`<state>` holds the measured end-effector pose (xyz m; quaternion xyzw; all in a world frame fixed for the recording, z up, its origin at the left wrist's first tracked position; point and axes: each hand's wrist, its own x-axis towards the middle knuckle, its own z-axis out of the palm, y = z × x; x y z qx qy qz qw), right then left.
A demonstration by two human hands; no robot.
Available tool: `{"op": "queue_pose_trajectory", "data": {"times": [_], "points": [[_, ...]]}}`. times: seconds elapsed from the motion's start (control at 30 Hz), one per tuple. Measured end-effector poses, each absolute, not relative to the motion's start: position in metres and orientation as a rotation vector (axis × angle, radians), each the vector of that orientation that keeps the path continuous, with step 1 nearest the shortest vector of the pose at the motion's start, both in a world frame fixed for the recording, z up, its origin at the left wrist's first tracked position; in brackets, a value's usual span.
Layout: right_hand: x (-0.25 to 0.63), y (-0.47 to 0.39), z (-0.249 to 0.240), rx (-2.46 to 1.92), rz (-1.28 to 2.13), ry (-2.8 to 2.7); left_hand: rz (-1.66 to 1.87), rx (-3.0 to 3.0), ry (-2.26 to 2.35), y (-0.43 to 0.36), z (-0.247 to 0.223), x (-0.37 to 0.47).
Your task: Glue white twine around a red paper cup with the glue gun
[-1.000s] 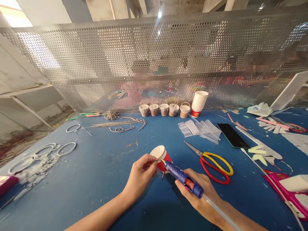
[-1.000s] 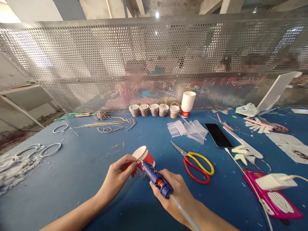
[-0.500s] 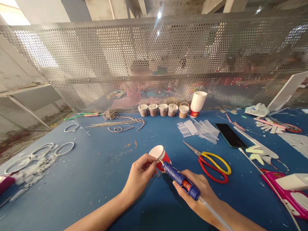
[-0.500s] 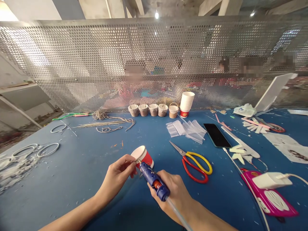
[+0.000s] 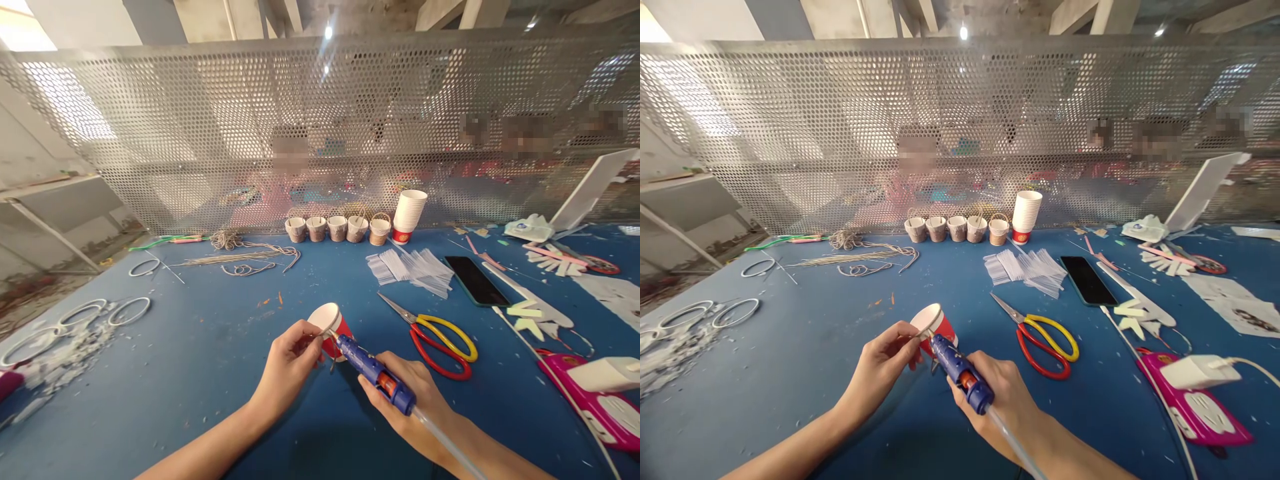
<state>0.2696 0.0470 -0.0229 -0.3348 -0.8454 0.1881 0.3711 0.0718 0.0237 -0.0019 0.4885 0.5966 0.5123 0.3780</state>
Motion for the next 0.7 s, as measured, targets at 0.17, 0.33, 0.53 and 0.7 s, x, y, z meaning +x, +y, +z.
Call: {"op": "queue_pose_trajectory", "data": {"times": [0.17,0.33,0.53,0.7], "points": [[0.2682,0.0438,-0.0272,-0.850,0.493,-2.183,1.311,1.223,1.493,0.0224,-0.0013,0.0732],[0.2703,0.0472,-0.0237,-0.879,0.516,-2.158,1.283,1.233,1.493,0.0209,0.0003,0.0718],[0.2713,0.0479,-0.0223,-0.884,0.525,-2.163,1.260,1.245,1.513,0.0213,-0.0024,0.0687],[0.2697,0.0414,-0.0271,-0.876,0.508,-2.193,1.261,1.248,1.493,0.0208,-0.0007,0.0703]]}}
